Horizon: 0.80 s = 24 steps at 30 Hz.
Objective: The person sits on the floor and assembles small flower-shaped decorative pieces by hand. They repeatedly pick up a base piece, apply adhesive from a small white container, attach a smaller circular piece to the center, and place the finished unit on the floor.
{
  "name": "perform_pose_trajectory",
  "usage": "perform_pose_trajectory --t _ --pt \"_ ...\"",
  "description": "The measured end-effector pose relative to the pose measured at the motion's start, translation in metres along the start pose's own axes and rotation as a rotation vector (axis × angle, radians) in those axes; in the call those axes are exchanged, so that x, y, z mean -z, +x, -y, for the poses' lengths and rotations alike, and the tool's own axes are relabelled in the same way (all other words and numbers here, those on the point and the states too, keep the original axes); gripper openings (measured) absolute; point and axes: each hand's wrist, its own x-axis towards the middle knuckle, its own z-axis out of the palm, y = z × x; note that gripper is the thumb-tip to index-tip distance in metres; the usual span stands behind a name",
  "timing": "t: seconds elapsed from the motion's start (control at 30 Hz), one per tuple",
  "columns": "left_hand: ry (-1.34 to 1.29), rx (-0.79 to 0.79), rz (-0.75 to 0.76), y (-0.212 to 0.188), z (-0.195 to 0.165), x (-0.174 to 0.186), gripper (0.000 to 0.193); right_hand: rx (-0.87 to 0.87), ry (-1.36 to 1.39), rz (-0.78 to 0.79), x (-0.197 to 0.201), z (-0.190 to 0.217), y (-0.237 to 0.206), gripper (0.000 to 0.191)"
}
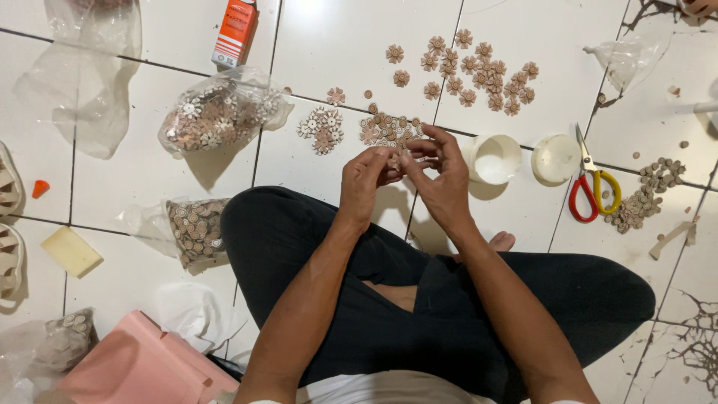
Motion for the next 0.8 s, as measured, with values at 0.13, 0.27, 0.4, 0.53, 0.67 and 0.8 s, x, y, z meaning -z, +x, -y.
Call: perform_pose_trajectory --t 0.13,0.27,0.4,0.53,0.67,0.8 --pt "0.059 -0.024 0.038 -0.002 0.000 0.000 0.045 -0.057 -0.003 0.006 -0.001 -0.001 0.003 0.051" --pt "0.037 0.050 -0.005 0.000 0.001 0.001 0.049 -0.107 0.079 -0.022 0.010 -0.001 0.008 0.045" --pt "0.097 -0.009 0.009 0.001 0.003 0.000 0.052 -0.044 0.015 0.024 0.011 0.003 0.009 0.048" --pt "0.105 0.062 -0.058 0.001 0.002 -0.005 0.053 -0.029 -0.063 0.017 0.009 0.008 0.020 0.049" --pt "0.082 0.236 -0.158 0.006 -0.001 -0.008 0.049 -0.031 -0.285 -0.056 0.009 0.006 0.061 0.048" --pt "0.180 0.176 -0.135 0.007 0.005 -0.005 0.036 -0.061 -0.342 -0.099 0.000 0.002 0.101 0.046"
